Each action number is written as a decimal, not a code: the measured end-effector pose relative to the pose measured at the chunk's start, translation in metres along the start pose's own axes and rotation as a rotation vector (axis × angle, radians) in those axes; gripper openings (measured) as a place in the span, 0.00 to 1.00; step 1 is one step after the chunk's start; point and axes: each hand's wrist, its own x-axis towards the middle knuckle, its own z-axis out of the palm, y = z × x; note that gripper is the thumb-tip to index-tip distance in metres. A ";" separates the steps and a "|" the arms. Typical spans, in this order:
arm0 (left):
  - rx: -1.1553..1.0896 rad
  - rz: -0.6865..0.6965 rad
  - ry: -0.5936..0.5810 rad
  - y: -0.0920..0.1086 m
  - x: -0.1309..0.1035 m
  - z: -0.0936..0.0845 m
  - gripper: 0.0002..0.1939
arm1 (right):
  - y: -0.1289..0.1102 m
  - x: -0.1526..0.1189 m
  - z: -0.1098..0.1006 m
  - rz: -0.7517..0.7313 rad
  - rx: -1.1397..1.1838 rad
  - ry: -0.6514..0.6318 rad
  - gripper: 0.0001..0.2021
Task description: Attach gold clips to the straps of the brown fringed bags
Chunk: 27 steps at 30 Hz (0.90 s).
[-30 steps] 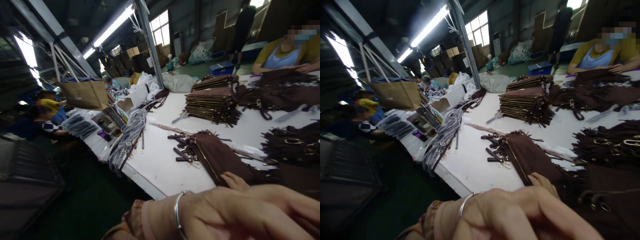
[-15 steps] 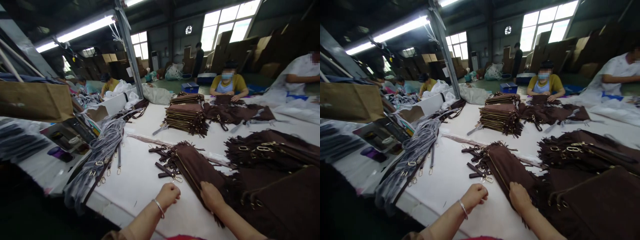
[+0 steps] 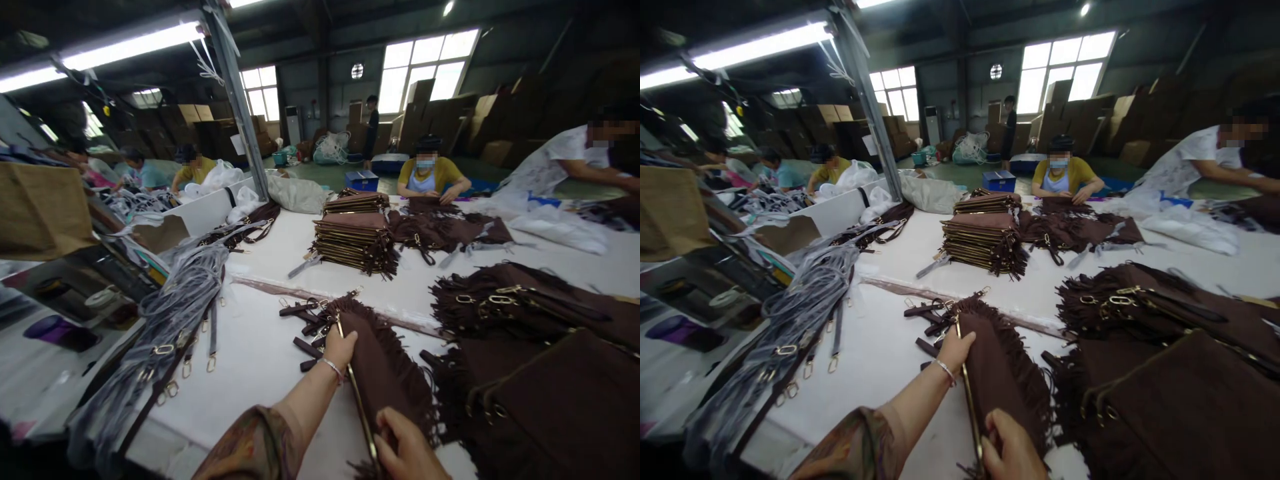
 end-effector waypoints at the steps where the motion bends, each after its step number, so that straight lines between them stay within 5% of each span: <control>1: 0.024 0.023 0.010 0.002 0.001 -0.001 0.21 | -0.003 -0.004 0.004 -0.049 0.038 -0.023 0.05; 3: 0.065 0.077 -0.009 0.007 -0.001 -0.006 0.20 | -0.005 -0.006 0.000 -0.138 0.083 -0.018 0.07; 6: 0.094 0.153 -0.095 0.023 -0.010 -0.022 0.21 | -0.001 0.006 -0.032 -0.185 0.055 0.221 0.08; 10: 0.098 0.172 -0.483 0.056 -0.024 -0.041 0.29 | -0.002 0.038 -0.089 -0.197 -0.071 0.480 0.15; 12: 0.130 0.162 -0.714 0.062 -0.031 -0.043 0.37 | -0.008 0.053 -0.103 -0.168 -0.080 0.429 0.22; 14: 0.154 0.180 -0.813 0.050 -0.040 -0.038 0.44 | -0.009 0.064 -0.100 -0.086 0.014 0.209 0.23; 17: 0.360 0.239 -0.652 0.000 -0.056 -0.025 0.41 | 0.014 0.062 -0.065 0.099 0.143 -0.111 0.18; 21: 0.906 0.281 -0.240 -0.067 -0.075 -0.030 0.12 | 0.080 0.027 -0.007 0.311 0.010 -0.105 0.17; 23: 0.986 0.281 -0.139 -0.076 -0.074 -0.046 0.11 | 0.108 0.008 0.011 0.335 -0.011 -0.088 0.20; 27: 1.155 0.313 -0.004 -0.060 -0.042 -0.078 0.22 | 0.128 -0.009 0.023 0.296 -0.044 -0.067 0.21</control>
